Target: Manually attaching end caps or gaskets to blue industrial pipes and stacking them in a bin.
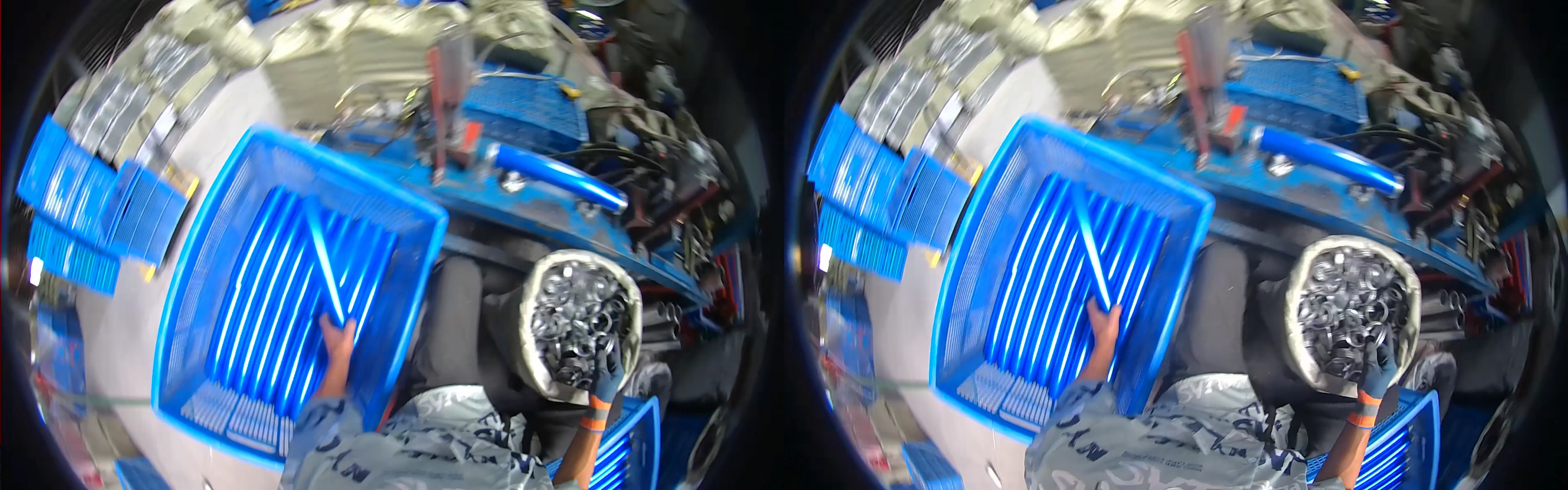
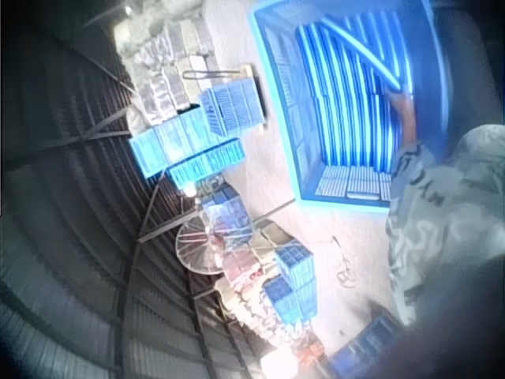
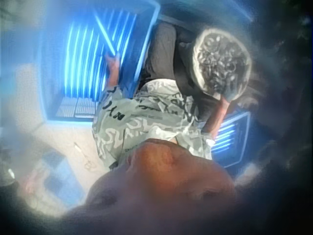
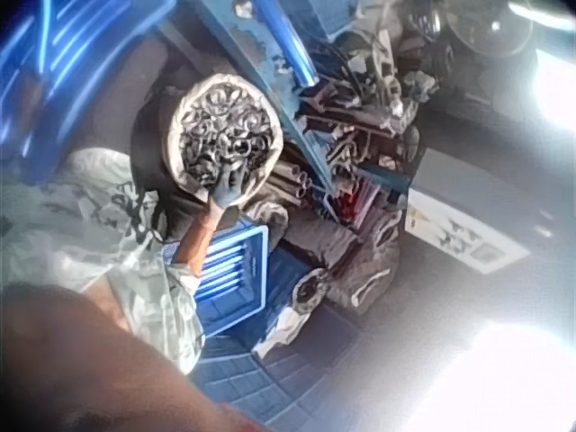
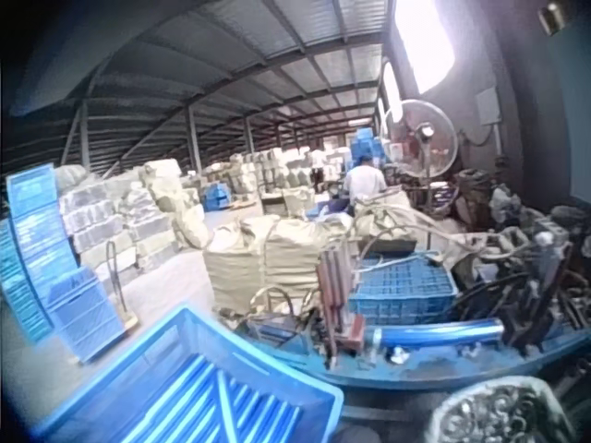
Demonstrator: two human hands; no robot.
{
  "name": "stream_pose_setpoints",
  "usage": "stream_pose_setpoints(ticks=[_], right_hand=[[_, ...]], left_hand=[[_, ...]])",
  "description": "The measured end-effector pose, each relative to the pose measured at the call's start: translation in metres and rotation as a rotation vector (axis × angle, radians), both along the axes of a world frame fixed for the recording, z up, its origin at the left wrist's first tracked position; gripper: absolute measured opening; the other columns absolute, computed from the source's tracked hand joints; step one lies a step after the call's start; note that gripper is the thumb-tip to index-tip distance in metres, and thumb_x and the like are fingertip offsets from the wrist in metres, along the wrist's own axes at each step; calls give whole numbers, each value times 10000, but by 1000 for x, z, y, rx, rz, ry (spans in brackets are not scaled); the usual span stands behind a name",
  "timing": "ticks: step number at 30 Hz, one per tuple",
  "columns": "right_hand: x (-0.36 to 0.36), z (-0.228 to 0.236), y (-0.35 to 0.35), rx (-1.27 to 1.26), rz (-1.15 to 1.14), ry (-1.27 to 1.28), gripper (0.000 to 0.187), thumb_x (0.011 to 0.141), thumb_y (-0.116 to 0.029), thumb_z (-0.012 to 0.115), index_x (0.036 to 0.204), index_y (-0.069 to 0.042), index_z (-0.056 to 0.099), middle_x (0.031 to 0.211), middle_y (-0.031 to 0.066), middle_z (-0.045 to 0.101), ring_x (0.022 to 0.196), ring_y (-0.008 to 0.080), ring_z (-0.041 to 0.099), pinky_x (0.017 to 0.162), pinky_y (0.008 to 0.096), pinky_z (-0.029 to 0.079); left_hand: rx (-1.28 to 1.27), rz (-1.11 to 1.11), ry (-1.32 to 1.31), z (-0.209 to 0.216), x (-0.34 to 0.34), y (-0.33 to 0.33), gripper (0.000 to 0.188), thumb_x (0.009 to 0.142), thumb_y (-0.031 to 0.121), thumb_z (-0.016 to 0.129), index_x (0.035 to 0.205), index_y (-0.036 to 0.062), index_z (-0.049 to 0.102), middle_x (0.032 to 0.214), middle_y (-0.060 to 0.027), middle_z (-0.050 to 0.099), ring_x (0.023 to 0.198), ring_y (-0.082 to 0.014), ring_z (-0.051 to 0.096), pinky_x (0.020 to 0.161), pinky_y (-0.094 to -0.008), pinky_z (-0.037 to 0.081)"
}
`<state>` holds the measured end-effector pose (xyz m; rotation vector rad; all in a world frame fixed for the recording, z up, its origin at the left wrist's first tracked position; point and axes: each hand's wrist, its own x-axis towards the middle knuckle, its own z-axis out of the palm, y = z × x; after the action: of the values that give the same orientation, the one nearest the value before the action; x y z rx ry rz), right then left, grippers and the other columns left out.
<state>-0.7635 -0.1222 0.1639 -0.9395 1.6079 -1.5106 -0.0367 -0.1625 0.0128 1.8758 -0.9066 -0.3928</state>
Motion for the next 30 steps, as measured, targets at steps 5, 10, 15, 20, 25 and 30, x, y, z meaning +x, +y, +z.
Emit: stream_pose_setpoints(ticks=[5, 10, 15, 20, 25, 30], right_hand=[[14, 35, 8, 104, -210, -505, 496, 1105, -362, 729, 1450, -7, 732, 1295, 110, 784, 1063, 267, 792, 874, 433, 691], [68, 36, -27, -277, 269, -1006, 794, 1060, -382, 805, 1742, -160, 464, 1555, 50, 660, 1282, 222, 714, 1028, 439, 607], [59, 107, -3, -293, 379, -886, 941, 1005, -316, 880, 1786, -163, 379, 1638, 96, 605, 1393, 249, 687, 1091, 438, 644], [41, 100, 7, -336, 380, -664, 947, 990, -152, 879, 1776, -28, 366, 1741, 151, 522, 1541, 258, 565, 1286, 416, 463], [41, 106, 12, -206, 369, -520, 924, 945, -33, 888, 1732, 60, 412, 1747, 146, 508, 1549, 200, 524, 1310, 375, 396], [37, 121, 11, -103, 396, -287, 879, 952, 23, 848, 1731, 33, 441, 1637, 108, 617, 1421, 159, 608, 1208, 323, 482]], left_hand=[[-275, -67, 319, 111, -85, -140, 677, 920, 227, 968, 1400, -71, 594, 1210, -148, 740, 1016, -215, 697, 917, -399, 590], [-166, -658, -186, 310, -200, -166, 606, 875, 132, 883, 1422, 27, 645, 1182, -139, 775, 1018, -242, 756, 929, -388, 607], [-67, -1363, -711, 372, -330, -111, 694, 737, 164, 863, 1415, 124, 726, 1173, -154, 780, 1074, -393, 778, 946, -481, 629], [-19, -1478, -770, 371, -344, -97, 730, 706, 147, 855, 1425, 127, 726, 1102, -132, 766, 1017, -379, 769, 891, -473, 620], [29, -1486, -771, 371, -343, -93, 751, 696, 136, 849, 1436, 127, 726, 1086, -135, 766, 1005, -376, 769, 887, -467, 618], [11, -1482, -794, 359, -344, -94, 770, 705, 150, 846, 1465, 143, 718, 1046, -121, 747, 979, -362, 758, 871, -476, 614]])
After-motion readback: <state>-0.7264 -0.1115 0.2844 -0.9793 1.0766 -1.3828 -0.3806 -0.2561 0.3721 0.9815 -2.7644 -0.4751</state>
